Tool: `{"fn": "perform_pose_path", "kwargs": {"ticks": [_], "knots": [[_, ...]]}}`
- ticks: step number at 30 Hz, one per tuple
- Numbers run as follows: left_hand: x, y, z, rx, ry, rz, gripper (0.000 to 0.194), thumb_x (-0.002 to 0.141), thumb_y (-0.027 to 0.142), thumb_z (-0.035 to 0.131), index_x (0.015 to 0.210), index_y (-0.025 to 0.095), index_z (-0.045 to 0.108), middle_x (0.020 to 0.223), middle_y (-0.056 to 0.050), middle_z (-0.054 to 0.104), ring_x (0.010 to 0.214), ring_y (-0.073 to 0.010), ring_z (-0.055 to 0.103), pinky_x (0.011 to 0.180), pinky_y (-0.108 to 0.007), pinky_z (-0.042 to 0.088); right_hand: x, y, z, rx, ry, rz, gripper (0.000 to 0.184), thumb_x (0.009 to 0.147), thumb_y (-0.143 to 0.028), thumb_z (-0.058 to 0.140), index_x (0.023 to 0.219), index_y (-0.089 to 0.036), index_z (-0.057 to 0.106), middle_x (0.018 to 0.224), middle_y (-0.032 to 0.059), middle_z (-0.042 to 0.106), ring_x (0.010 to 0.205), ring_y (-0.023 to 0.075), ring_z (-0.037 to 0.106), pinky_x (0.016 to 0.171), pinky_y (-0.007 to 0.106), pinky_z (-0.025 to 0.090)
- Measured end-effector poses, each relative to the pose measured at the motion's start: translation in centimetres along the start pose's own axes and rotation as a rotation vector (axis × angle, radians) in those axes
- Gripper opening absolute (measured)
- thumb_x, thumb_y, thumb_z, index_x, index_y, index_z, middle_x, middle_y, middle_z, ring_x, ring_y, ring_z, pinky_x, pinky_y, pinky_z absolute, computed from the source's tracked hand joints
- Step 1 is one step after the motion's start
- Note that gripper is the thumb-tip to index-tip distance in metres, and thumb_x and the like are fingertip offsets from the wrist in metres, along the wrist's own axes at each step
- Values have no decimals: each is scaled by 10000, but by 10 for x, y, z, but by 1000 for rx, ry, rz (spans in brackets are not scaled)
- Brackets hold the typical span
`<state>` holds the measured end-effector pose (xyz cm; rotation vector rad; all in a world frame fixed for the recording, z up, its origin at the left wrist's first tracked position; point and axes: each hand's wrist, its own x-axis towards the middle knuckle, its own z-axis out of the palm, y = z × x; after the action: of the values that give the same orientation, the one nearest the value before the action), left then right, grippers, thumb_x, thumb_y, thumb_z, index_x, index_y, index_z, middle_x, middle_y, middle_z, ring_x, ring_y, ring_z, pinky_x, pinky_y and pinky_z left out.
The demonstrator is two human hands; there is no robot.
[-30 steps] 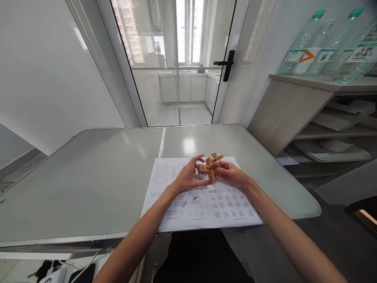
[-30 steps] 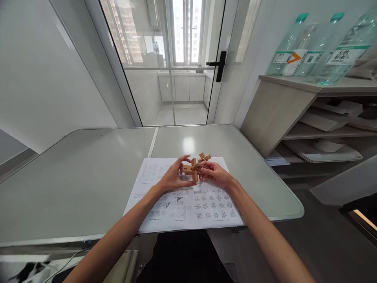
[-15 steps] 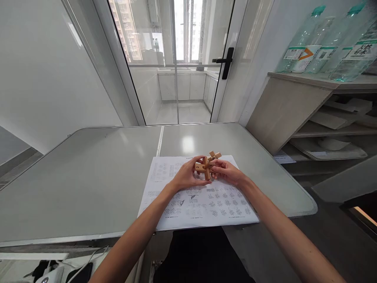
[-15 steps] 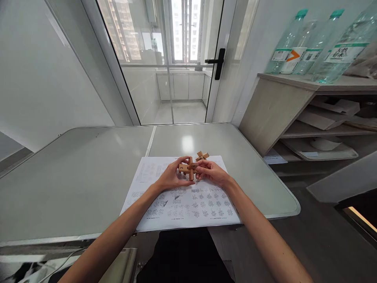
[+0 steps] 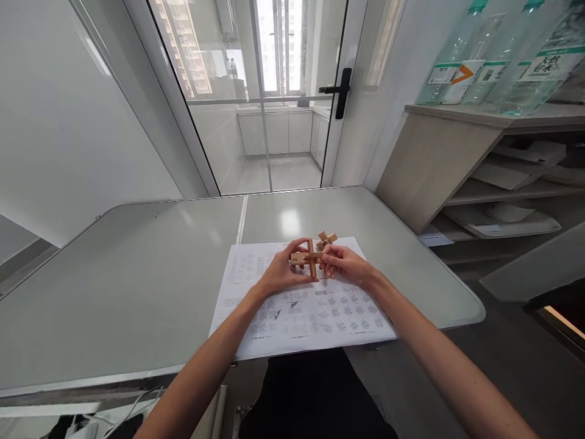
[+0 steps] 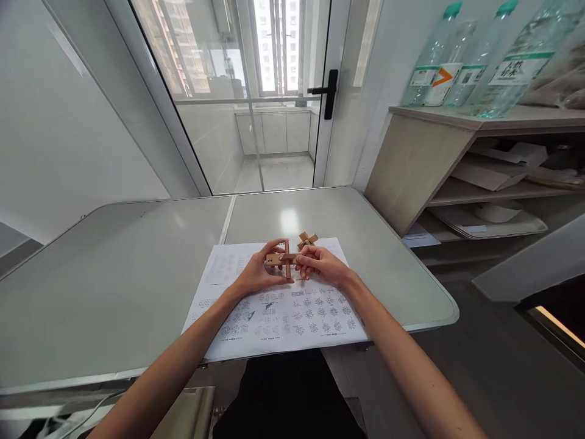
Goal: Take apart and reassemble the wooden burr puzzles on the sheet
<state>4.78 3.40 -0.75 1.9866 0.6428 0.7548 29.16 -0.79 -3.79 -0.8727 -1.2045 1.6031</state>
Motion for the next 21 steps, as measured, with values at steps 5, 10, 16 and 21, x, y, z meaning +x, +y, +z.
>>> {"fn": "perform_pose_path", "kwargs": {"ticks": [5,10,16,21], "knots": [[0,-5,0,34,15,27,1000,625,414,1001,1498,310,523,1207,-76,726,865,-187,726,812,-353,626,0,0,0,-36,-45,-1,392,860,-485,878,881,-201,609,829,30,764,612,127,692,586,265,545],[0,-6,0,85,41,70,978,633,448,994,1485,303,538,1203,-84,739,913,-219,747,832,-378,641,1,1,0,-38,-48,-15,367,861,-469,880,900,-206,629,783,3,739,610,129,679,595,273,540],[-1,-4,1,126,60,92,919,659,375,957,1474,307,537,1190,-73,741,853,-192,732,771,-347,640,1,1,1,-35,-36,-34,354,868,-472,870,877,-207,635,796,10,747,599,127,655,588,274,525],[0,-2,0,133,78,82,907,634,310,938,1446,294,535,1165,-60,743,760,-149,688,751,-322,612,2,-2,2,-36,-7,-63,347,876,-471,857,850,-208,632,780,9,746,534,105,600,539,256,479]]}}
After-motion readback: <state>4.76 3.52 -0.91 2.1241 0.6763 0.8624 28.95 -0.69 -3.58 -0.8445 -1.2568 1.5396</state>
